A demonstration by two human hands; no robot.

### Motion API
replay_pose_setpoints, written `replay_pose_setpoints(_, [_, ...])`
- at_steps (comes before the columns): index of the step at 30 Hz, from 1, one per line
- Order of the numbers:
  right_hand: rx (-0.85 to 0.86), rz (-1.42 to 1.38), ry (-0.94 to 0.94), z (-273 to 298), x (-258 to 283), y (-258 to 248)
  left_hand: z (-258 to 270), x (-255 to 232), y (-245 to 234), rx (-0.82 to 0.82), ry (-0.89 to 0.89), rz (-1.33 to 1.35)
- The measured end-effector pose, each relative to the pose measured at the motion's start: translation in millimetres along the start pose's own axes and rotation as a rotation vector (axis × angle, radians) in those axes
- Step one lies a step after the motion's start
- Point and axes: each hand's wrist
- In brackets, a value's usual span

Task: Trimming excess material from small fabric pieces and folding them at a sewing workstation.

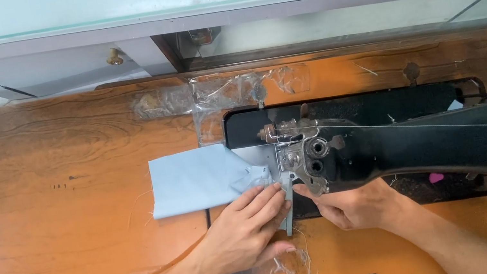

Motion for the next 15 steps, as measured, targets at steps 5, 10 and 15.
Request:
replay_pose_setpoints(5, [0.108,0.232,-0.042,15.6,-9.2,7.8,0.3,3.4,1.7,0.012,0.000,0.019])
replay_pose_setpoints(10, [0.171,0.403,-0.088,22.7,-15.6,15.0,-1.1,4.7,1.5,0.020,0.001,0.032])
replay_pose_setpoints(15, [0.254,0.605,-0.224,24.0,-15.4,17.1,-0.8,4.7,2.2,0.009,-0.002,0.019])
Point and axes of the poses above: each hand's wrist, its own z-axis away from the middle knuckle, its own y-axis out of the palm, x = y × z, and after that the axes turned 14 degrees about -z, right-handed
